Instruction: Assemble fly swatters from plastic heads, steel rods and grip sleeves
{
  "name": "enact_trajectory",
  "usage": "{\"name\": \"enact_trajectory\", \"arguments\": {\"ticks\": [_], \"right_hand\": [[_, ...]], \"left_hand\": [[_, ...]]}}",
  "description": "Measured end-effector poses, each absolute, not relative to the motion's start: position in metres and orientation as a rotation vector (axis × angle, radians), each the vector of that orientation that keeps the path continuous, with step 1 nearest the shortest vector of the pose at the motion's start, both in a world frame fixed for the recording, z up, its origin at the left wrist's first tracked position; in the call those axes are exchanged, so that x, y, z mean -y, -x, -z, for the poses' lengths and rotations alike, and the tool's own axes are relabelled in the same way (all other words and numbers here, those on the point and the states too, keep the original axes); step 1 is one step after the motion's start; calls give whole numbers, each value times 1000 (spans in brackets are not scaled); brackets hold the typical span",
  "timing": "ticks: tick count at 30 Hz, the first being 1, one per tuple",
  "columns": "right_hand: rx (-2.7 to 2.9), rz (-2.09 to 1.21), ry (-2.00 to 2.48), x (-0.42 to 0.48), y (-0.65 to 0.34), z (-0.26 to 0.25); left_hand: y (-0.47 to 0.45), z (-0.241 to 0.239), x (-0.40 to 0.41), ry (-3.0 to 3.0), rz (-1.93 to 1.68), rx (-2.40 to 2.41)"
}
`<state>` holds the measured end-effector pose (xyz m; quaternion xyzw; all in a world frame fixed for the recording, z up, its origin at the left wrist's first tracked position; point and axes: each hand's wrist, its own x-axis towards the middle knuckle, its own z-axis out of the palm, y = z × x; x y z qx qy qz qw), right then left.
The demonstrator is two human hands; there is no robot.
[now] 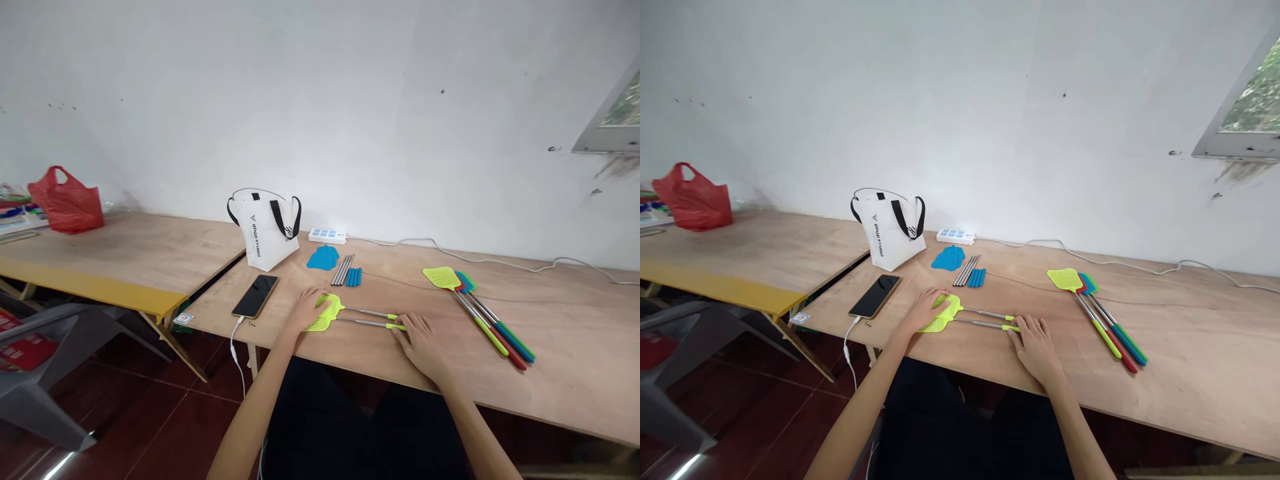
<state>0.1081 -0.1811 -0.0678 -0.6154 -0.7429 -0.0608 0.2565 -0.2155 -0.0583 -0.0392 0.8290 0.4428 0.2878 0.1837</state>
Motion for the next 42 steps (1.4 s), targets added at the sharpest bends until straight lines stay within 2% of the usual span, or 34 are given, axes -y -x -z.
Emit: {"name": "enact_trajectory", "arguments": {"ticks": [42], "right_hand": [[1999,125,1618,178,-110,72]], "left_hand": [[214,36,61,-2397,-756,-1286]]}}
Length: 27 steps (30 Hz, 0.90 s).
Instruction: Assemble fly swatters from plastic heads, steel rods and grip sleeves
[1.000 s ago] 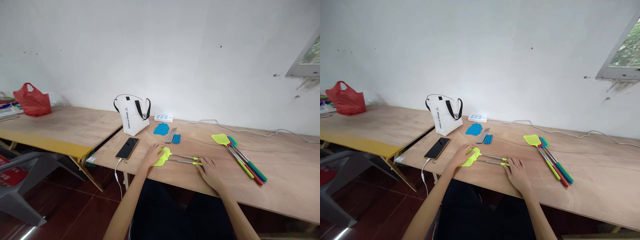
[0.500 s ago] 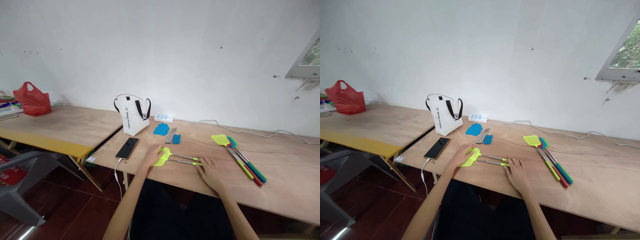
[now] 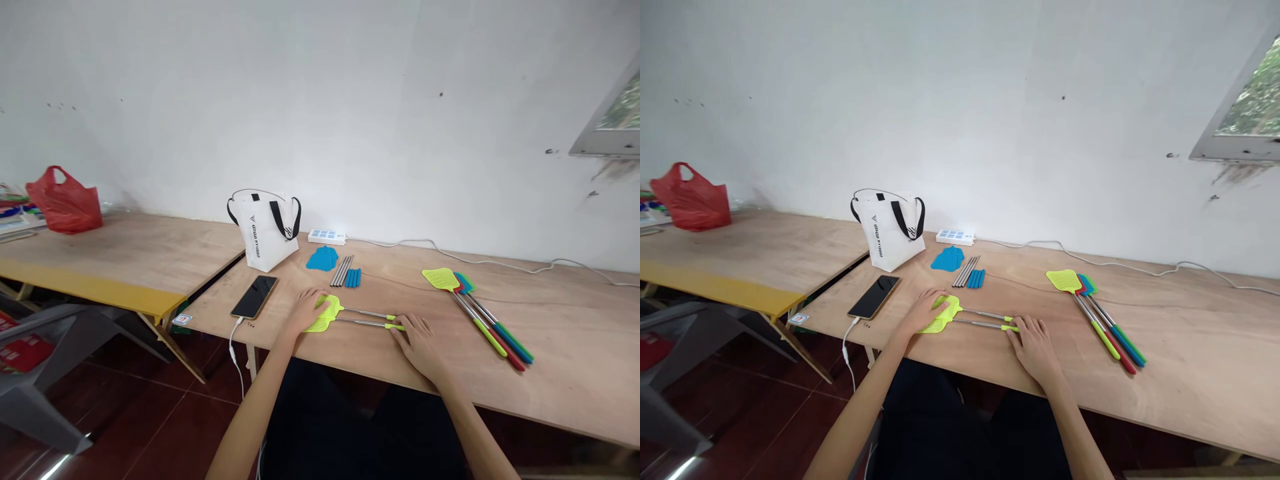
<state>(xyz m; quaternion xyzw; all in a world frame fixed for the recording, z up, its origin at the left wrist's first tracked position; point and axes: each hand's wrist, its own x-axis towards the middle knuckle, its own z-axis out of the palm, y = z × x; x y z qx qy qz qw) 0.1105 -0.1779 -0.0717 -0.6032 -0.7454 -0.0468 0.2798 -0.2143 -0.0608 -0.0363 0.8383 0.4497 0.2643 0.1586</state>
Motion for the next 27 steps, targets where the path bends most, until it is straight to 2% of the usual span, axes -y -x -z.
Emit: {"name": "enact_trajectory", "arguments": {"ticks": [11,20,27], "right_hand": [[1953,27,1585,175,-113,76],[1895,120,1562,179,-111,68],[1893,228,1600,180,-110,66]], "left_hand": [[214,34,62,-2382,-731,-1288],[213,32,63,-2383,-763,-1286],[207,29,66,-2370,-861,-1086]]}}
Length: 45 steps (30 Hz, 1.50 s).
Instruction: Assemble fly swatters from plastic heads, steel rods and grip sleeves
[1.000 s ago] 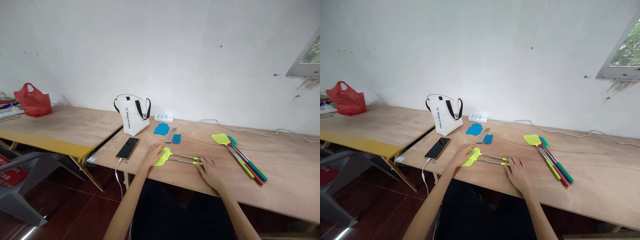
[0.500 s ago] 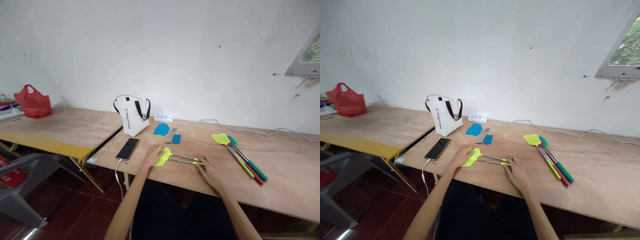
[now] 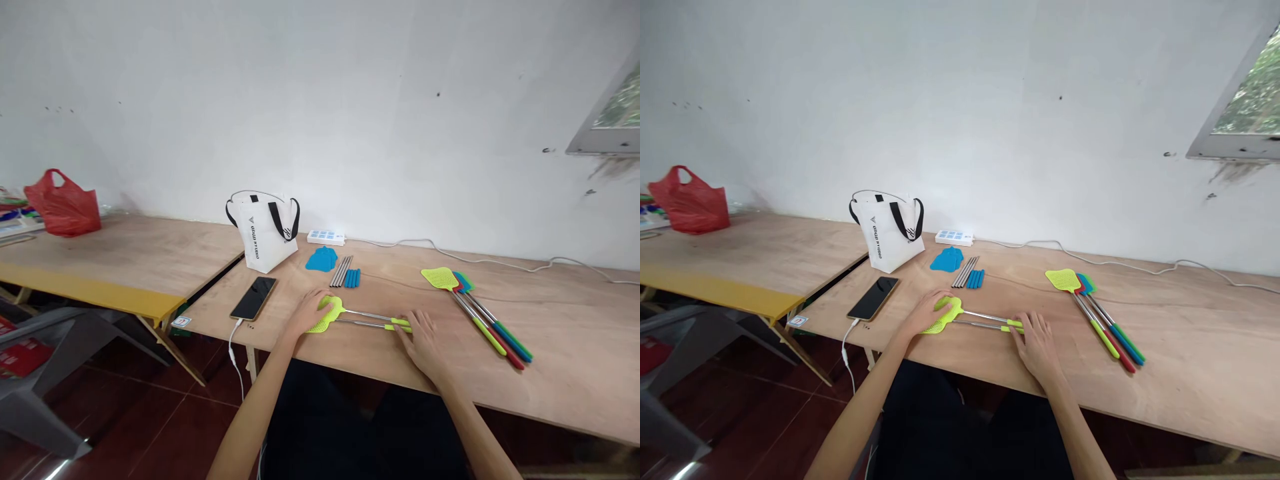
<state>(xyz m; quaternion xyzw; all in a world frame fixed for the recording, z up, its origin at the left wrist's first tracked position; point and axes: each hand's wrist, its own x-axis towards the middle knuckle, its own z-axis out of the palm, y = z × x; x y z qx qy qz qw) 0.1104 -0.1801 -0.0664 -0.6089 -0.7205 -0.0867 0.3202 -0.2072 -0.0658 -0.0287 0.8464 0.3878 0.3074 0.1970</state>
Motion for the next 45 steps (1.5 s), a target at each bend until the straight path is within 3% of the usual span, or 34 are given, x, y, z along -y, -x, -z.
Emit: {"name": "enact_trajectory", "arguments": {"ticks": [6,21,34,45], "right_hand": [[1903,370,1625,184,-110,62],[1840,185,1410,189,-96,48],[1874,311,1486,208,-68,9],[1867,313,1438,206,-61,7]], "left_hand": [[188,18,83,-2511,-808,-1006],[169,-15,113,-2829,-974,-888],[171,-31,129,-3008,-895,-761],[173,-31,125,-3051,-881,-747]]}}
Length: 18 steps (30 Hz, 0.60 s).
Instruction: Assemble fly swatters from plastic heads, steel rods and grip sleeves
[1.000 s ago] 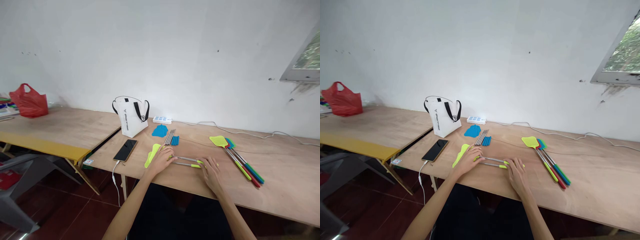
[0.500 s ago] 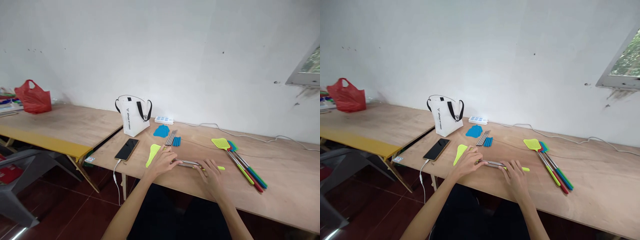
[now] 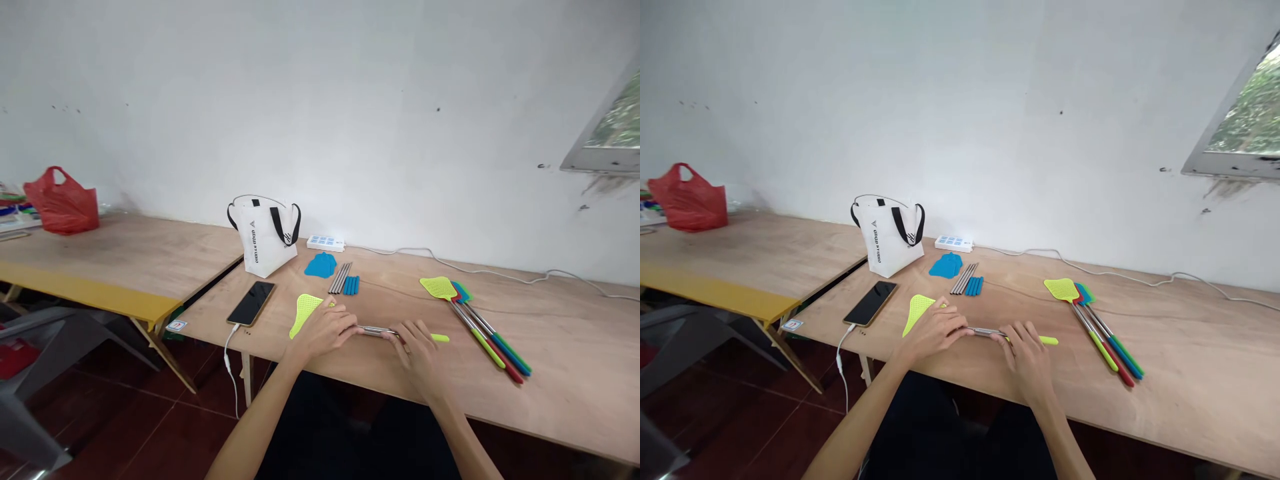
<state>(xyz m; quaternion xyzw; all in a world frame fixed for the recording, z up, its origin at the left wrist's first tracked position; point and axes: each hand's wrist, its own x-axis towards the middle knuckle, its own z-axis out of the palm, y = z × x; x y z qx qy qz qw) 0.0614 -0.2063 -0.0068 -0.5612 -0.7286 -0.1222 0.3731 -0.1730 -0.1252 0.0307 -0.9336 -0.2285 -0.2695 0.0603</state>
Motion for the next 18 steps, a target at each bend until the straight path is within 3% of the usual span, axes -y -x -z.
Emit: {"name": "enact_trajectory", "arguments": {"ticks": [11,18], "right_hand": [[1680,225,1461,211,-216,20],[1632,80,1539,208,-221,32]], "left_hand": [[221,-42,104,2883,847,865],[207,-40,113,2768,814,921]]}}
